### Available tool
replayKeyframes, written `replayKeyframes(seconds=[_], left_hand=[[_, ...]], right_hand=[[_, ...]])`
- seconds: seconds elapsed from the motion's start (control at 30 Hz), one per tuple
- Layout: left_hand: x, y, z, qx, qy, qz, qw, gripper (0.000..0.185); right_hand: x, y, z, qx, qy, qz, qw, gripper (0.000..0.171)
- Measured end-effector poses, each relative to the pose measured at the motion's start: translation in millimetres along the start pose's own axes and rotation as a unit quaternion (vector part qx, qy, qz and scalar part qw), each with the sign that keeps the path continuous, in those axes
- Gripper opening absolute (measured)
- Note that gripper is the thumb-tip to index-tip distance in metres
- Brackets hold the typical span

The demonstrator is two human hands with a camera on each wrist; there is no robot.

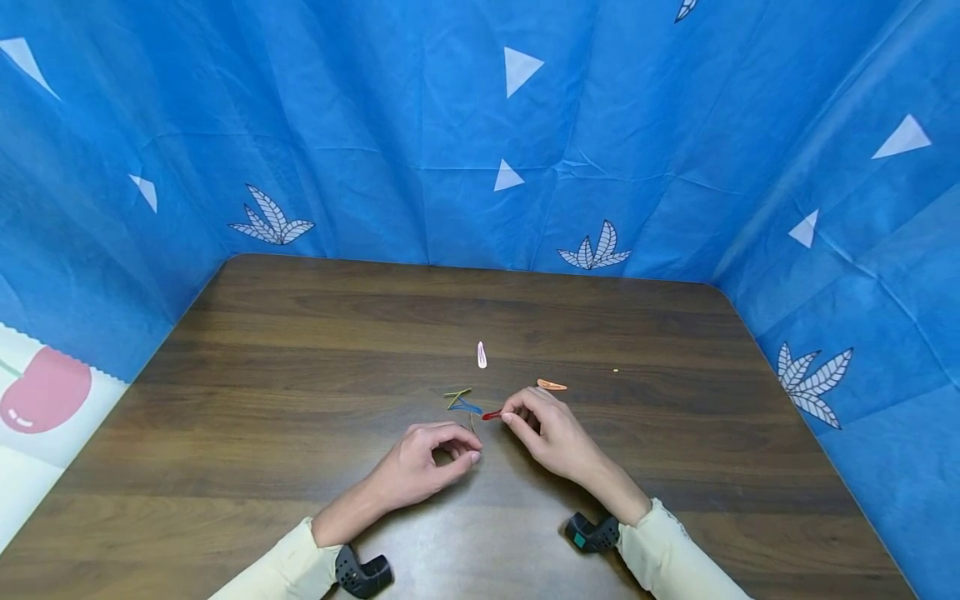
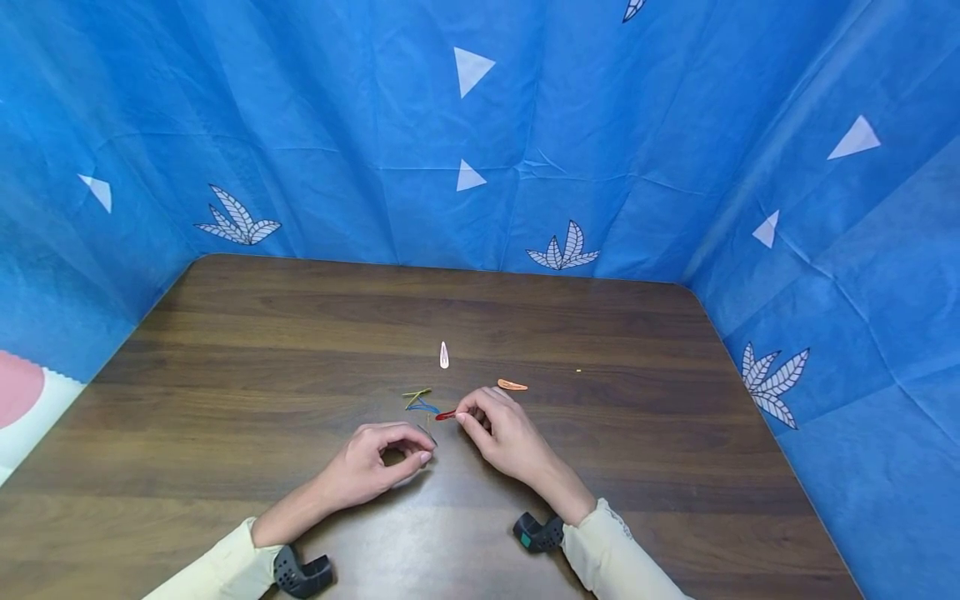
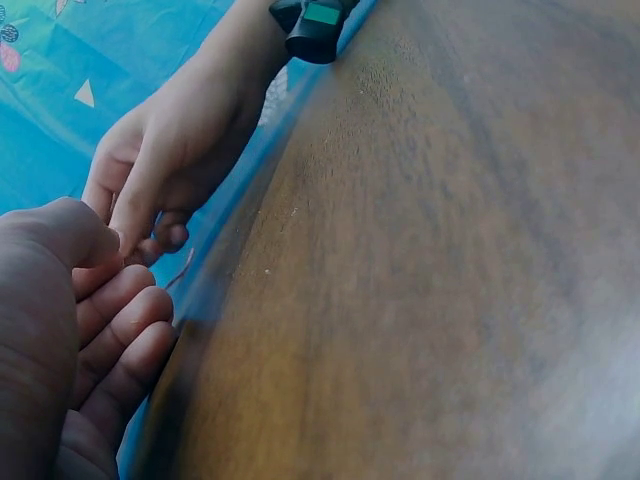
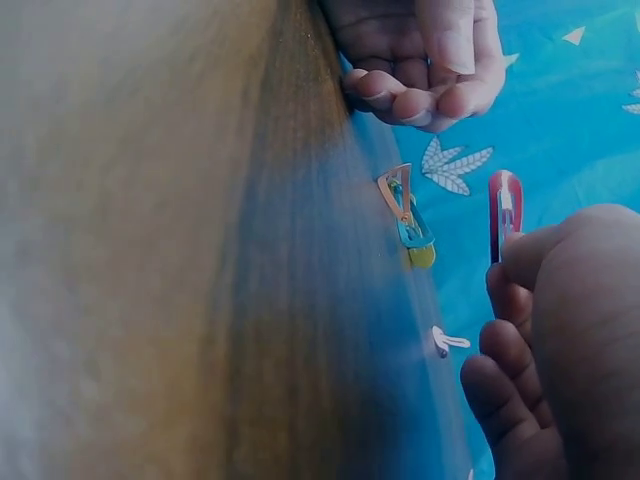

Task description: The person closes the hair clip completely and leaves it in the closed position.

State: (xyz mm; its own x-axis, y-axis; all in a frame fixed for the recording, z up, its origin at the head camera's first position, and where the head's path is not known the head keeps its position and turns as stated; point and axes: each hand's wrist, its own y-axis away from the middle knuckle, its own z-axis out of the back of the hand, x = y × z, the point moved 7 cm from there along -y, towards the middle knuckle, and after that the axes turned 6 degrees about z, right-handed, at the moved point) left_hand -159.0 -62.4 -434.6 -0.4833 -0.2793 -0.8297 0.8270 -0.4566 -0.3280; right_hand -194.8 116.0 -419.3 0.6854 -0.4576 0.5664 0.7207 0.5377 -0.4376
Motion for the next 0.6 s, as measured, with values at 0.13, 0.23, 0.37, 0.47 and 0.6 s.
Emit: replayKeyframes(seconds=[0.13, 0.23, 0.37, 0.47, 0.6], left_hand=[[0.8, 0.3, 0.2, -0.001, 0.001, 0.002, 1.0, 0.007], [1.1, 0.6, 0.1, -0.002, 0.002, 0.003, 1.0, 0.008], [1.0, 0.6, -0.1, -0.002, 0.006, 0.005, 1.0, 0.008], [0.9, 0.5, -0.1, -0.002, 0.008, 0.009, 0.9999, 0.009], [0.5, 0.3, -0.3, -0.002, 0.008, 0.013, 0.9999, 0.009]], right_hand=[[6, 1, 2, -0.007, -0.001, 0.018, 1.0, 0.008], [9, 2, 3, -0.008, -0.006, 0.024, 1.0, 0.009], [11, 4, 3, -0.007, -0.011, 0.023, 1.0, 0.01], [13, 6, 2, -0.007, -0.015, 0.026, 1.0, 0.011], [15, 9, 1, -0.009, -0.024, 0.035, 0.999, 0.011]])
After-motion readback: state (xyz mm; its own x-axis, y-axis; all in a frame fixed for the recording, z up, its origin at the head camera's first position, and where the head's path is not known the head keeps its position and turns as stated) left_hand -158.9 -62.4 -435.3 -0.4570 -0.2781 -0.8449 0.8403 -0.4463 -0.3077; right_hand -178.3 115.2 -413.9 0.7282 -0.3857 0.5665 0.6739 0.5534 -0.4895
